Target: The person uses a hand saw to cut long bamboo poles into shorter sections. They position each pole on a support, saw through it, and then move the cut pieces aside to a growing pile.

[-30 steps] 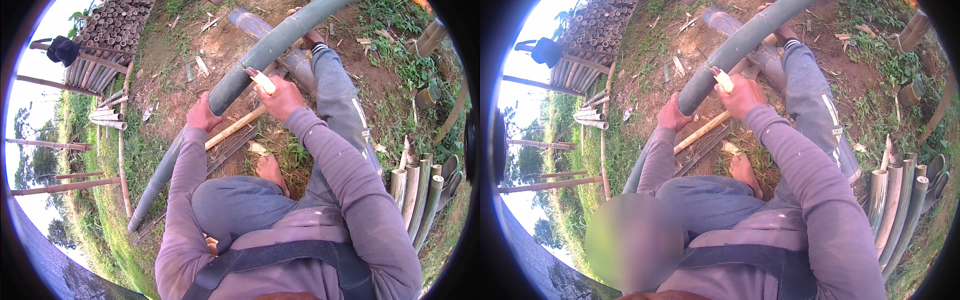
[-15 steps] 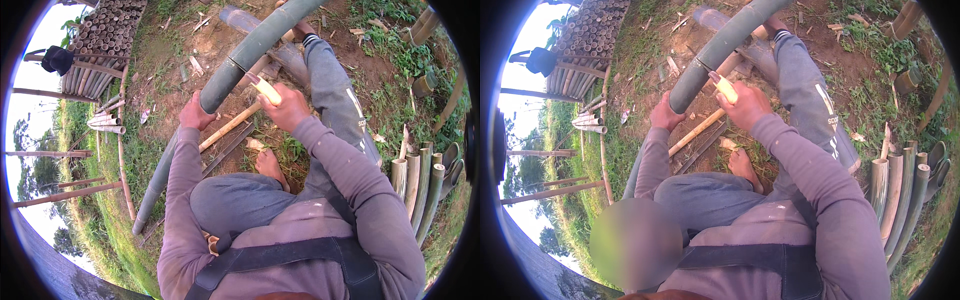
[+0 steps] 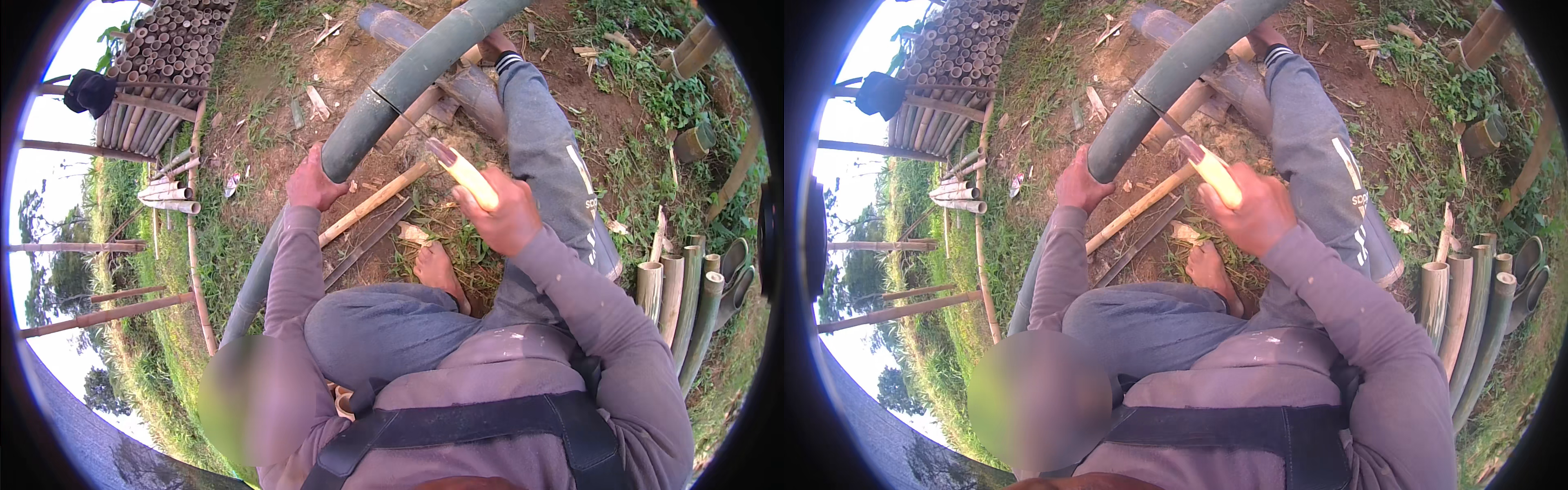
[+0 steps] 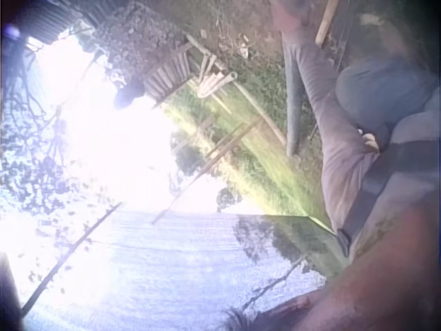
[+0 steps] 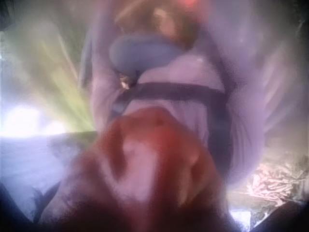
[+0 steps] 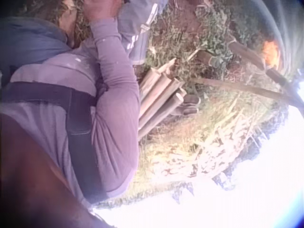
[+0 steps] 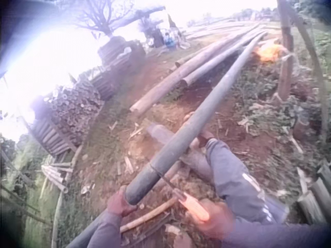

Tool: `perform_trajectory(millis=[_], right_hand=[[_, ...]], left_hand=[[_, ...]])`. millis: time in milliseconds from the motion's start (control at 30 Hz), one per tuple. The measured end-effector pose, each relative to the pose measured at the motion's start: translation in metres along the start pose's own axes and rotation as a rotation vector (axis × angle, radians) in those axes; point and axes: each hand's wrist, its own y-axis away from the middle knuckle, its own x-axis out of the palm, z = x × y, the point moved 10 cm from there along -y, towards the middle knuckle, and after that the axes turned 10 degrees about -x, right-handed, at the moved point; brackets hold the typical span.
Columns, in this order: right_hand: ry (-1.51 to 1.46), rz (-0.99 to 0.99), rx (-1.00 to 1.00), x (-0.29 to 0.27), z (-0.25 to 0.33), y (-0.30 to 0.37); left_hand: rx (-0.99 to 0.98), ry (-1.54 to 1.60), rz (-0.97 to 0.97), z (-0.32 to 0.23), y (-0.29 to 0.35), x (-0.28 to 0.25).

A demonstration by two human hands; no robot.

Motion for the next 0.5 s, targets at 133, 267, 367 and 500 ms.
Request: perform_trajectory(millis=[133, 267, 367, 500], right_hand=[[-0.076, -0.096, -0.043, -0.046, 0.011, 0.068], [0.080, -0.093, -0.028, 0.036, -0.030, -0.045], [0.068, -0.108, -0.022, 0.041, -0.013, -0.061], [-0.156, -0.153, -0.064, -0.023, 0.009, 0.057]], left_hand=[[-0.009, -0.014, 0.002, -0.004, -0.002, 0.005], [0.053, 0.024, -0.059, -0.019, -0.001, -0.004], [0.043, 0.022, -0.055, -0.009, -0.003, -0.002], [-0.001, 0.015, 0.003, -0.001, 0.000, 0.003]])
